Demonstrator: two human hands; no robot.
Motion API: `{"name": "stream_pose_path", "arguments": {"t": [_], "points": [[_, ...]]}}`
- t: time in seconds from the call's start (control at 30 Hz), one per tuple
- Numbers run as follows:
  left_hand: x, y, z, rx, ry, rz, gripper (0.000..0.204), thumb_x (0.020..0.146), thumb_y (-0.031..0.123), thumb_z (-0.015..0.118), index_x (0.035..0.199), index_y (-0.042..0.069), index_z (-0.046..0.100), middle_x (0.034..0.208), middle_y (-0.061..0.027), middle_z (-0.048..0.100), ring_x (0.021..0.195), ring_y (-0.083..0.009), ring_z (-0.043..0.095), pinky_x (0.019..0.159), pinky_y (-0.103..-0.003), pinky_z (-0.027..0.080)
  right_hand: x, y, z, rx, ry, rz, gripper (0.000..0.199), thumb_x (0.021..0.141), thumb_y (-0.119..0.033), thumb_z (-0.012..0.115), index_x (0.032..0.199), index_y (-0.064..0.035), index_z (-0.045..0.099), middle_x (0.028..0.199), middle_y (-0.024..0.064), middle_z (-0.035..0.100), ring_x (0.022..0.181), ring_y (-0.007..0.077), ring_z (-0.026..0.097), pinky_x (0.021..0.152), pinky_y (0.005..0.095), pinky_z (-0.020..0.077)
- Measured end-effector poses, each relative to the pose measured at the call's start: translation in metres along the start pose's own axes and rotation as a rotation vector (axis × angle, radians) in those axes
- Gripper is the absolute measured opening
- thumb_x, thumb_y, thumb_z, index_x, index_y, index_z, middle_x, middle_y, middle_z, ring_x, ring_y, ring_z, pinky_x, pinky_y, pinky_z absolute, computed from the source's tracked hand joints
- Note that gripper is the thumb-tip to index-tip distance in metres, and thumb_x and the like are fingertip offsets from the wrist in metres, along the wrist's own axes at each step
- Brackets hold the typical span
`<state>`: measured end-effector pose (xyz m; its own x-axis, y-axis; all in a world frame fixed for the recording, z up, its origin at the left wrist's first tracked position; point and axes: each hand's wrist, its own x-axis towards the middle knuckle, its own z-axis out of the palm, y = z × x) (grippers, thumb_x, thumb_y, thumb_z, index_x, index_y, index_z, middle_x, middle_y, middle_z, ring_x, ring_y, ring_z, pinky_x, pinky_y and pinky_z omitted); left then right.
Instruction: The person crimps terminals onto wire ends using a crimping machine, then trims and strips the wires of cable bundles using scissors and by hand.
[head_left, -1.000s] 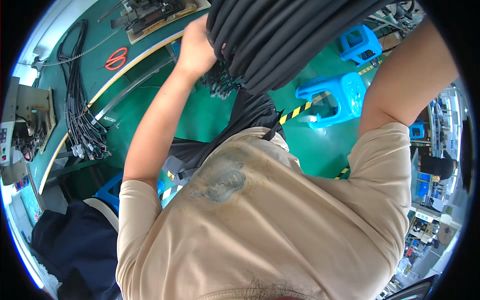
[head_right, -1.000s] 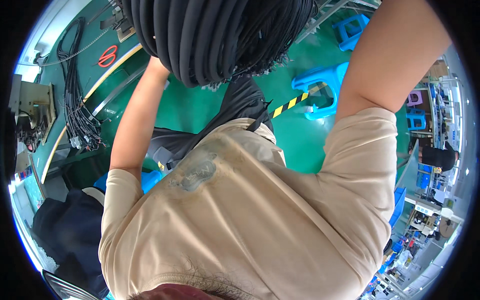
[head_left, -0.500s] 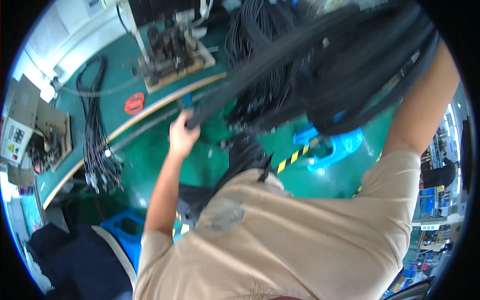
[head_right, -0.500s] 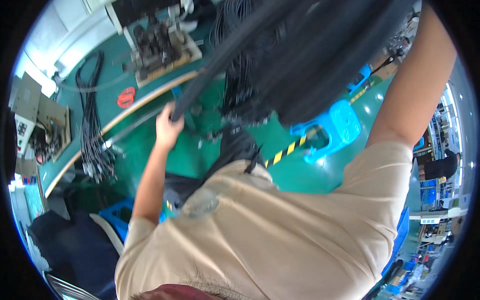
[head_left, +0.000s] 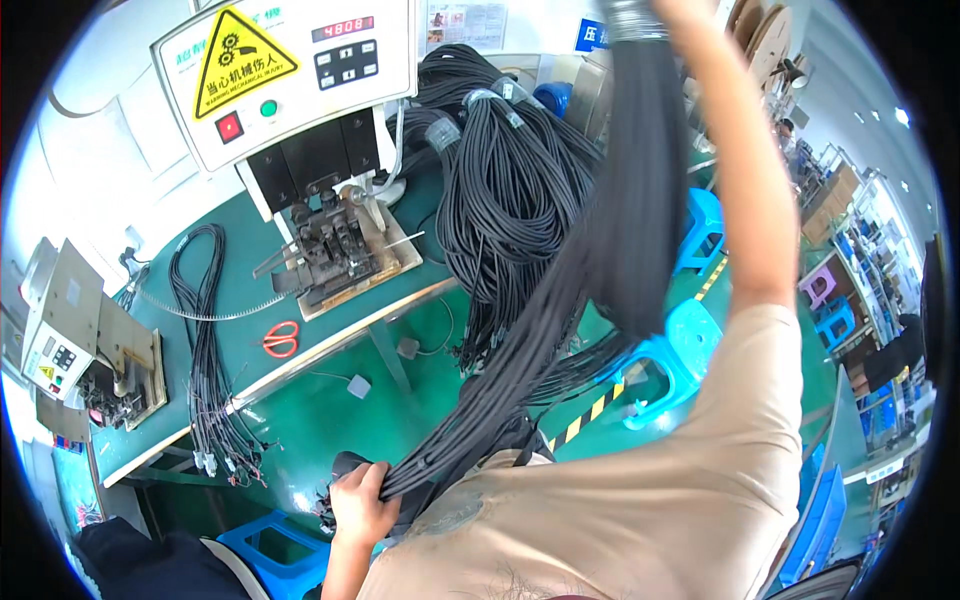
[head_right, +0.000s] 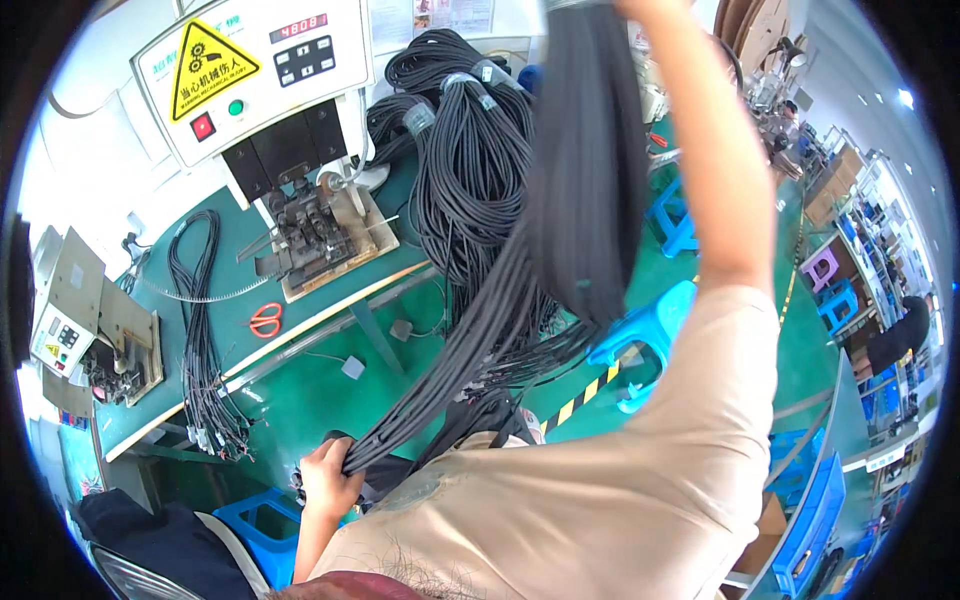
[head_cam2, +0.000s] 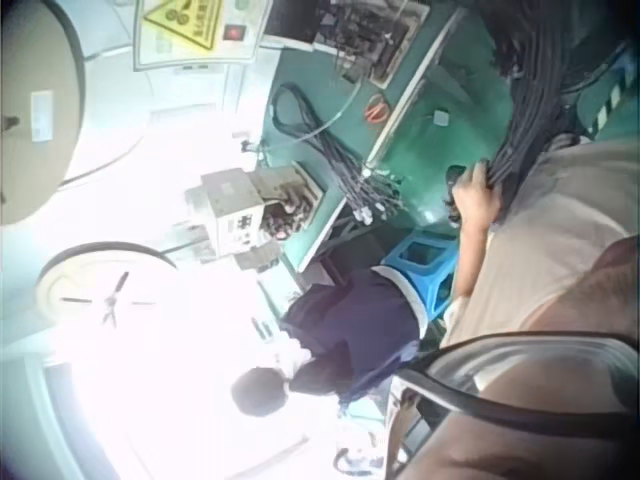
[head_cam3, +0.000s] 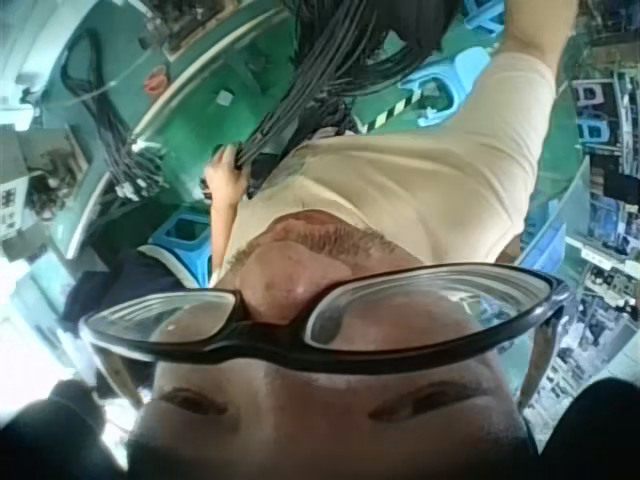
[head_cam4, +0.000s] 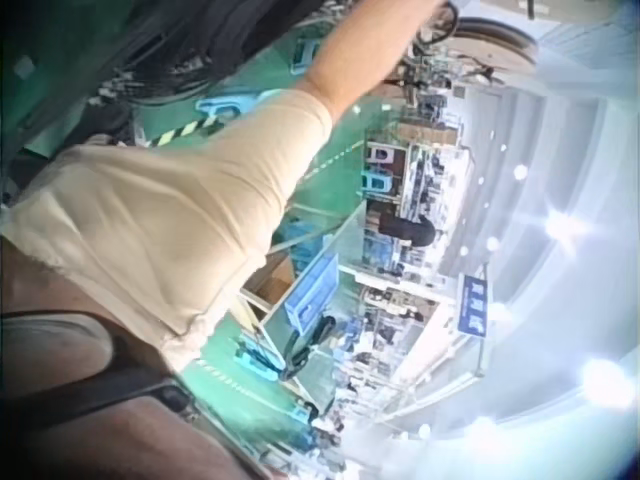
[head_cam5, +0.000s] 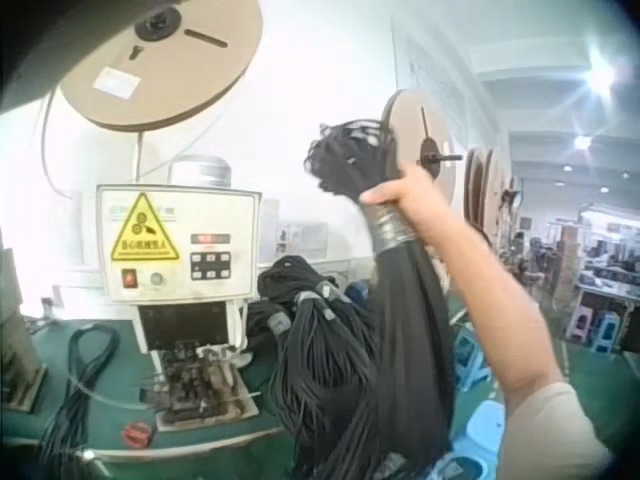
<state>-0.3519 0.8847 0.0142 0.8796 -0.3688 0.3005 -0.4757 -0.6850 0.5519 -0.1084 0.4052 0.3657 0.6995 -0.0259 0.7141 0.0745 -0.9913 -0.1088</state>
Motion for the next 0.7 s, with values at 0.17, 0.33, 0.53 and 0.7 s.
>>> {"name": "stream_pose_path", "arguments": {"t": [0.17,0.33,0.53,0.7], "points": [[0.055,0.020,0.028,0.149,0.030,-0.015,0.027,0.063,0.011,0.068,0.090,0.007,0.062,0.076,-0.0132,0.061,0.068,-0.0359,0.063,0.061,-0.046,0.051,0.039,-0.040,0.149,-0.139,-0.138,0.074,0.066,0.091,-0.032,0.055,0.152,-0.0243,0.031,0.125,0.0253,0.060,0.117,0.0401,0.059,0.098,0.0623,0.0396],[0.094,0.035,0.036,0.135,0.084,0.072,0.021,0.064,0.008,0.066,0.084,0.009,0.059,0.072,-0.0117,0.059,0.064,-0.0360,0.062,0.058,-0.047,0.050,-0.017,-0.032,0.233,-0.179,-0.114,-0.095,0.035,0.086,-0.027,0.060,0.120,-0.0203,0.066,0.119,0.0141,0.065,0.113,0.0376,0.060,0.092,0.0591,0.0443],[0.096,0.017,0.017,0.089,0.066,0.054,0.024,0.065,0.006,0.067,0.088,0.008,0.061,0.076,-0.0145,0.061,0.069,-0.0378,0.062,0.061,-0.046,0.050,-0.216,-0.085,0.101,0.391,0.160,-0.294,0.018,0.085,-0.012,0.063,0.100,-0.0038,0.069,0.092,0.0142,0.070,0.087,0.0326,0.066,0.079,0.0402,0.0526],[0.126,0.014,-0.012,0.114,-0.051,-0.022,0.037,0.064,-0.001,0.065,0.101,0.003,0.064,0.089,-0.0195,0.066,0.080,-0.0405,0.064,0.070,-0.043,0.052,-0.453,-0.080,0.149,0.472,-0.189,0.156,0.017,0.076,-0.005,0.062,0.091,-0.0034,0.068,0.081,0.0143,0.067,0.076,0.0336,0.063,0.069,0.0420,0.0505]]}}
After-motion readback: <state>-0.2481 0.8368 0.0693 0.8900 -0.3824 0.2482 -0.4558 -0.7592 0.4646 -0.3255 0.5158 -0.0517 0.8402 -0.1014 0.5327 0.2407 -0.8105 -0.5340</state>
